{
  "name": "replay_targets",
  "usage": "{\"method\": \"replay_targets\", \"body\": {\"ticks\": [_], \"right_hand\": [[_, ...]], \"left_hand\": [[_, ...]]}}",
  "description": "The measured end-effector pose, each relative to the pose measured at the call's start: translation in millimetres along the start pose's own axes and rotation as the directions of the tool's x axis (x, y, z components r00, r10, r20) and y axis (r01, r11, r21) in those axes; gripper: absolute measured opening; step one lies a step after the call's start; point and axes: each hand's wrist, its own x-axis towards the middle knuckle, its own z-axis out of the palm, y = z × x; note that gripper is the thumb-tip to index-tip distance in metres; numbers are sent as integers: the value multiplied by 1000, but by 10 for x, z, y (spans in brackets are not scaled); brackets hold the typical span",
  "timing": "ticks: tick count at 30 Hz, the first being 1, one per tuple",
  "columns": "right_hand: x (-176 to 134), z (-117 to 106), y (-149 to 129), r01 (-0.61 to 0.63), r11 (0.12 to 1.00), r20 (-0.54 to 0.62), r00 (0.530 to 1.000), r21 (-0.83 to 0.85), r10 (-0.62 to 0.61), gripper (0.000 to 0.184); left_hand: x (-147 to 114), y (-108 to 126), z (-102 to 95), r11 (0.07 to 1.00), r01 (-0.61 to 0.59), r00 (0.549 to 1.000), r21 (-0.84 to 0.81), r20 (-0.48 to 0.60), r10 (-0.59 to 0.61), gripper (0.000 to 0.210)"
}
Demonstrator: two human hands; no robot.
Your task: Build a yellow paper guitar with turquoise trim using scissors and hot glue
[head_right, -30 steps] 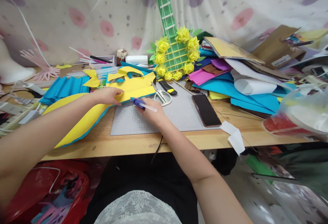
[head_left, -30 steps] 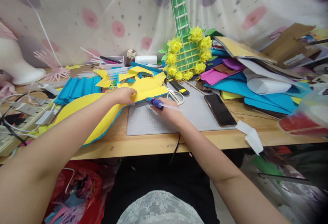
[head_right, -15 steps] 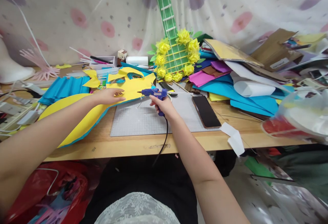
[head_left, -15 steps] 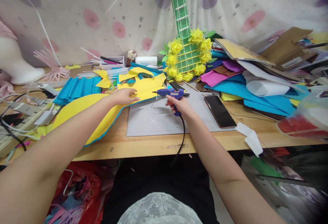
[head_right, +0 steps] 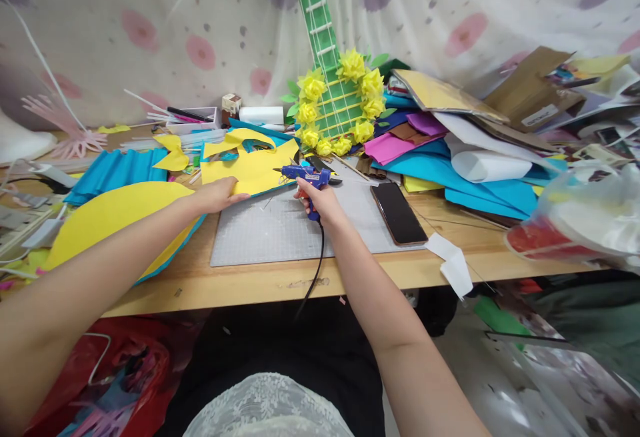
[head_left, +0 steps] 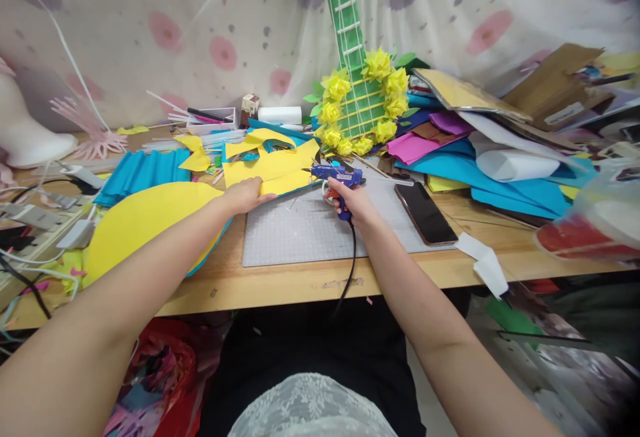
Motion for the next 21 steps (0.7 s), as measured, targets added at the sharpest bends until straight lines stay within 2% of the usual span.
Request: {"method": "replay_targets", "body": {"ticks": [5, 10, 16, 21], "right_hand": [[12, -13, 0, 7, 1000, 5, 1000, 0, -7, 37], [18, -25, 4, 20, 1000, 2, 1000, -3, -20, 37], [29, -40, 2, 27, 1000, -5, 1000, 4, -27, 38], [26, -39, -14, 20, 1000, -13, 1000, -1, -20, 36]], "left_hand": [[-49, 28, 8, 1000, 5, 1000, 26, -24, -4, 66], [-38, 43, -8, 1000, 0, 998, 1, -62, 0, 81], [42, 216, 12, 994, 71, 987, -89, -138, -82, 75], [18, 294, 25, 993, 101, 989, -65, -103, -107, 76]]}}
